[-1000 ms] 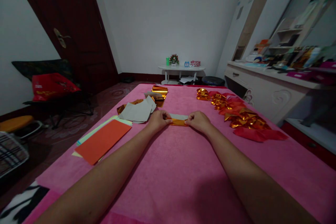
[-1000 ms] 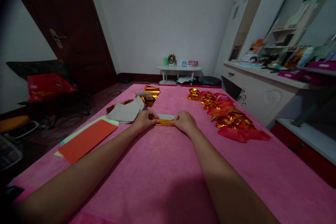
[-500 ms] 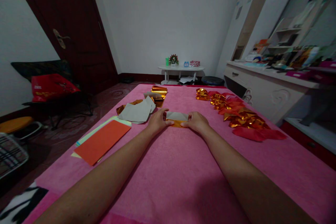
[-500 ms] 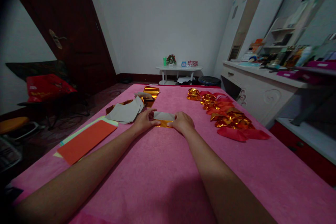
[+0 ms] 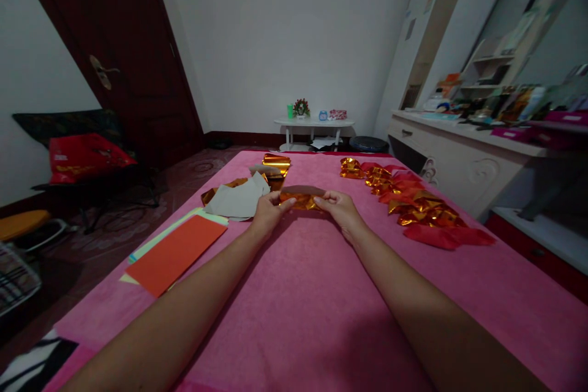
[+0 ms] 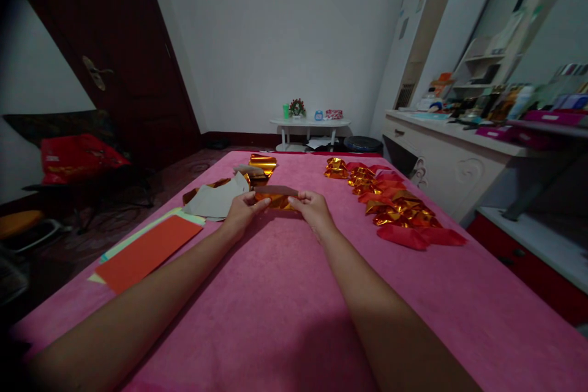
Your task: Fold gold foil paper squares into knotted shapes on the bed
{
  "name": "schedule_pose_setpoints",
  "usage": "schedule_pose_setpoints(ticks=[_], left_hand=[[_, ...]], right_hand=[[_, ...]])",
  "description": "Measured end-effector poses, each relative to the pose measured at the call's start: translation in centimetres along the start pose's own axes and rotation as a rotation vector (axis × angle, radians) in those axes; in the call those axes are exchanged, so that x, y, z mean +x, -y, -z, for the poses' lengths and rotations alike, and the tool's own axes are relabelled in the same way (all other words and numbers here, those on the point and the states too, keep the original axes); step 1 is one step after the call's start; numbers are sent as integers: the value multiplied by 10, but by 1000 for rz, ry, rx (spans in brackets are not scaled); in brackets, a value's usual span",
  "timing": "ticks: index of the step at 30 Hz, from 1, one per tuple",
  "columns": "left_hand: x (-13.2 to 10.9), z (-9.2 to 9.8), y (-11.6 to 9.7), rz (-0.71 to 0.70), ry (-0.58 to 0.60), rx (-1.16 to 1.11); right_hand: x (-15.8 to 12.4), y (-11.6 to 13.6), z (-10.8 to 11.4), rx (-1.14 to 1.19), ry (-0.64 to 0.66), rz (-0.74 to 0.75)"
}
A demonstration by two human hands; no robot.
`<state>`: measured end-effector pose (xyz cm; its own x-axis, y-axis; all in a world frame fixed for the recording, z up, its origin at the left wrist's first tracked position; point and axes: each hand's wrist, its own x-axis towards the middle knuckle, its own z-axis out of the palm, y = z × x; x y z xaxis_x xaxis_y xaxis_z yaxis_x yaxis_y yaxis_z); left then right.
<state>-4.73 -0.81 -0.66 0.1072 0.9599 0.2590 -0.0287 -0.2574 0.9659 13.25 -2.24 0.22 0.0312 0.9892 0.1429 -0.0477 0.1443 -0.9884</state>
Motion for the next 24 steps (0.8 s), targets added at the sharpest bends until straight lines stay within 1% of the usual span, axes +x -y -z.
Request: schedule_pose_setpoints(ticks=[2,5,9,12,14,16,21,24], left_hand=[[-2,-2,-2,7,-26,-51],[-4,-3,-2,34,-27,-67],[-4,-4,-1,46,-60,-69],[-6,-6,-3,14,12,-46],[-8,-8,-6,7,66,-20],[-10,-9,-7,14,79,-13],[-9,-9,-3,53,62,-8],[-8,-8,2,3,132,45]], right_hand=[[-2,2,-2,2,-17,20],[-4,0,-3,-39,-35,34],[-4,-3,-4,-72,-6,55],[-5,-3,-7,-28,50,89],[-6,-3,-8,-41,59,107],[-5,-3,-8,-62,45,107],[-5,-4,-8,-4,51,71],[-8,-3,-10,-5,93,44]])
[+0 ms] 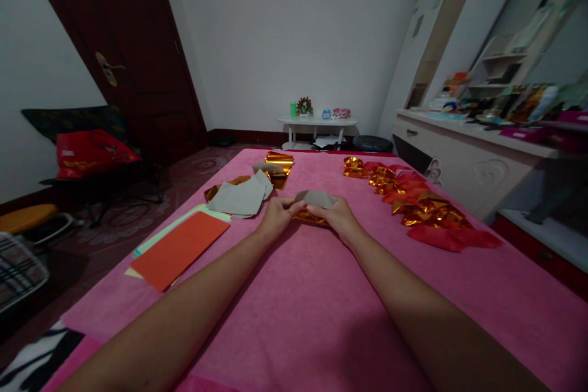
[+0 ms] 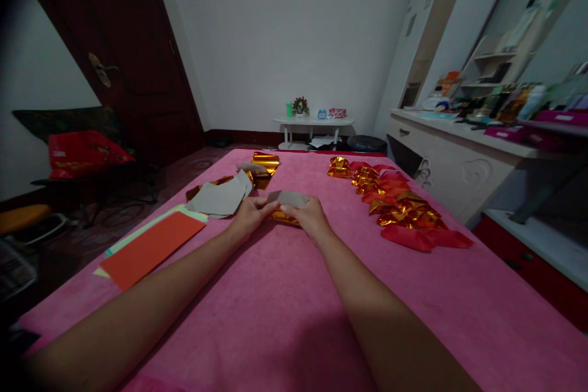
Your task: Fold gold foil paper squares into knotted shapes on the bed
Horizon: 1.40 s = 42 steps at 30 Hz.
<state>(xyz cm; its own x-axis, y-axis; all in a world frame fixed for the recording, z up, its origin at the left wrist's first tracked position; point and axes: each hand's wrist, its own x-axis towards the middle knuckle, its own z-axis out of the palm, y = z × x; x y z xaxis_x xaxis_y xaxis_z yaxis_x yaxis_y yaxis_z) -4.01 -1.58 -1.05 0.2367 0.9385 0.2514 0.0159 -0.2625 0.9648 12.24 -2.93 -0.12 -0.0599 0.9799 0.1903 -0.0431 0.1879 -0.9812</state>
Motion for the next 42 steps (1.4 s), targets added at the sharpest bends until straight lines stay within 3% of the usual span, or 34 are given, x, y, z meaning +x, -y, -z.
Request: schedule_pose_setpoints(ticks=[3,7,15,22,25,28,31,33,37,39,42], left_hand=[[1,0,3,-36,19,102],[2,2,5,-70,-117,227],[3,5,6,-73,-187,234],[5,4,5,-75,-211,306],[5,7,4,-64,-157,340],[-1,7,-3,-31,5,300],[-9,4,-11,40,235,232],[-11,1,-13,64,270,200],[-7,-5,-8,46,13,130],[-4,-7,-6,-10,-151,129],[-3,-7,-7,-95,-310,220]], right_hand=[[-1,-1,0,-41,-3,3],[3,-7,5,-134,-74,4],[10,-6,19,-78,-96,-22],[13,-5,25,-289,-131,77],[14,-5,29,-396,-146,135],[14,-2,33,-450,-149,188],[13,1,34,-385,-129,202],[11,3,32,-250,-172,182],[5,7,18,50,-207,-18],[0,7,7,75,-72,-104],[-5,4,-13,22,141,-89]])
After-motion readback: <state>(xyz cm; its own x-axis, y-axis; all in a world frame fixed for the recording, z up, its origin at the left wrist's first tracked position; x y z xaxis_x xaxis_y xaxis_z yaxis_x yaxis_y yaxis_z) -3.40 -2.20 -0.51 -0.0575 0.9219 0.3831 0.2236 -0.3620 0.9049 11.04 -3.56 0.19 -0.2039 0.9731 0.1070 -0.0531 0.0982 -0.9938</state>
